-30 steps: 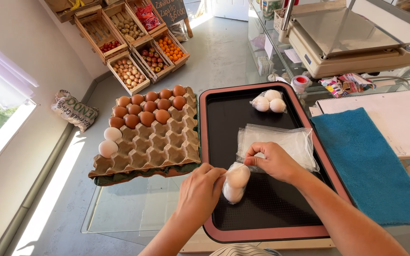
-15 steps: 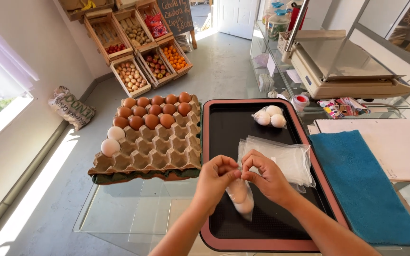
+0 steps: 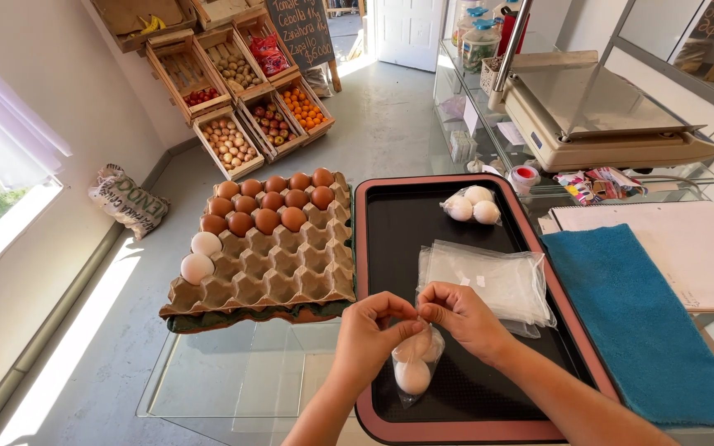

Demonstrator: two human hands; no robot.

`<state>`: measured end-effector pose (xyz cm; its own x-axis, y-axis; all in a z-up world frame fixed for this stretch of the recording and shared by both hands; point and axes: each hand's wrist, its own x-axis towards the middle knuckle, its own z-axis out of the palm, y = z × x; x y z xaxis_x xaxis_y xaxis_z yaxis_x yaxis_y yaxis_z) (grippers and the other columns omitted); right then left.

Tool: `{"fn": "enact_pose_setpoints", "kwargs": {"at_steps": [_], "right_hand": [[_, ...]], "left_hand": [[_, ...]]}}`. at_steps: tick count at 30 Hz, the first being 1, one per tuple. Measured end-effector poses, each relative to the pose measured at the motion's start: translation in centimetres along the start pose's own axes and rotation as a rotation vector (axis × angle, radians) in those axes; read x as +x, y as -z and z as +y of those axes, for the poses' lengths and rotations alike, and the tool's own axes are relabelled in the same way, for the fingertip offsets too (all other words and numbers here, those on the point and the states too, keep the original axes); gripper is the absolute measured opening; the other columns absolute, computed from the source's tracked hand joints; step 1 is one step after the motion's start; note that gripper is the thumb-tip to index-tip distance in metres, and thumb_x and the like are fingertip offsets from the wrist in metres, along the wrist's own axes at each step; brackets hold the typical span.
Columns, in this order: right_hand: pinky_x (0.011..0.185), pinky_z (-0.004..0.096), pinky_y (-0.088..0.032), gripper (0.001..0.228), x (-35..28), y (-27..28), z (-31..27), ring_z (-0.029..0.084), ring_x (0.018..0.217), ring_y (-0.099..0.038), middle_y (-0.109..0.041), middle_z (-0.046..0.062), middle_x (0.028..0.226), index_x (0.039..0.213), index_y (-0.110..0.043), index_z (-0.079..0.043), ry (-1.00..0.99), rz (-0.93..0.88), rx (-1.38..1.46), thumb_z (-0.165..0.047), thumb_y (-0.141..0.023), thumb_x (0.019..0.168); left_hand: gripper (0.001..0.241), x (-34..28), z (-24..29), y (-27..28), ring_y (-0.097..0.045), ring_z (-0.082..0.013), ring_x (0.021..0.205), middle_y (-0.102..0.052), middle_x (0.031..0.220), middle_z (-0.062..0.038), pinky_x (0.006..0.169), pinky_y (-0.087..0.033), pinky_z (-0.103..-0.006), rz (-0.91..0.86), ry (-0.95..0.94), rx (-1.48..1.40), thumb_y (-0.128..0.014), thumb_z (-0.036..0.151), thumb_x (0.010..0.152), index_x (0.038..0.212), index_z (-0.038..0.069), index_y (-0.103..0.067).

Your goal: Picking up eggs from a large carton and placing them into small plastic bags on a counter.

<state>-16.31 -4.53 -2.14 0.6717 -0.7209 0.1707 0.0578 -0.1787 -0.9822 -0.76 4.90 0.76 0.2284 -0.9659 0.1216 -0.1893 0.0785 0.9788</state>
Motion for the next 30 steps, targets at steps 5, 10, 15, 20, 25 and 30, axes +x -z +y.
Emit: {"fn": "enact_pose_setpoints", "kwargs": {"at_steps": [5,10,15,20,25,30], "right_hand": [[0.061,0.024,-0.038,0.031,0.0,-0.5,-0.4,0.011,0.064,-0.047,-0.053,0.001,0.067,0.075,-0.060,-0.008,-0.080,-0.045,0.108,-0.037,-0.065,0.083],[0.066,0.025,-0.040,0.032,-0.1,-0.4,-0.9,0.012,0.067,-0.049,-0.054,0.003,0.069,0.075,-0.058,-0.006,-0.053,-0.055,0.087,-0.036,-0.060,0.087],[0.076,0.026,-0.046,0.036,-0.6,-0.9,-1.7,0.012,0.077,-0.058,-0.061,0.005,0.078,0.105,-0.047,-0.010,-0.028,-0.027,-0.062,-0.005,-0.069,0.077],[0.084,0.029,-0.044,0.032,-1.1,-1.5,-2.3,0.011,0.082,-0.057,-0.062,0.003,0.079,0.097,-0.044,-0.014,0.036,0.053,-0.136,-0.008,-0.068,0.076],[0.068,0.022,-0.052,0.014,-0.9,-0.8,-2.5,0.010,0.070,-0.059,-0.061,0.001,0.076,0.079,-0.060,-0.009,0.077,0.079,-0.238,-0.008,-0.074,0.078],[0.060,0.021,-0.059,0.023,-0.9,-1.0,-2.7,0.011,0.064,-0.069,-0.071,0.004,0.071,0.073,-0.070,-0.006,-0.034,0.160,-0.249,-0.010,-0.088,0.059]], "left_hand": [[0.007,-0.8,-0.4,-0.3,-0.047,-0.0138,0.071,-0.061,0.064,0.009,0.066,-0.042,-0.0280,0.144,-0.516,0.514,-0.075,0.016,0.076,0.080,0.020,-0.071],[0.016,-0.7,0.3,-0.2,-0.042,-0.0183,0.068,-0.050,0.056,0.006,0.071,-0.040,-0.0311,0.270,-0.907,0.759,-0.064,0.006,0.087,0.073,0.013,-0.061],[0.011,-0.4,0.5,0.4,-0.046,-0.0234,0.085,-0.050,0.070,-0.003,0.104,-0.034,-0.0503,0.187,-0.905,1.018,-0.058,-0.002,0.081,0.075,0.008,-0.058],[0.014,1.2,-1.3,0.8,-0.044,-0.0226,0.086,-0.050,0.079,0.003,0.083,-0.032,-0.0378,-0.014,-0.402,0.871,-0.058,0.024,0.089,0.077,0.018,-0.062],[0.011,1.7,-0.1,1.5,-0.053,-0.0113,0.085,-0.056,0.089,0.001,0.076,-0.041,-0.0240,-0.198,0.172,0.253,-0.064,0.023,0.085,0.080,0.013,-0.067],[0.012,1.5,-2.1,0.2,-0.055,-0.0127,0.068,-0.062,0.071,-0.005,0.068,-0.043,-0.0257,-0.069,0.292,-0.265,-0.071,0.014,0.081,0.077,0.003,-0.067]]}}
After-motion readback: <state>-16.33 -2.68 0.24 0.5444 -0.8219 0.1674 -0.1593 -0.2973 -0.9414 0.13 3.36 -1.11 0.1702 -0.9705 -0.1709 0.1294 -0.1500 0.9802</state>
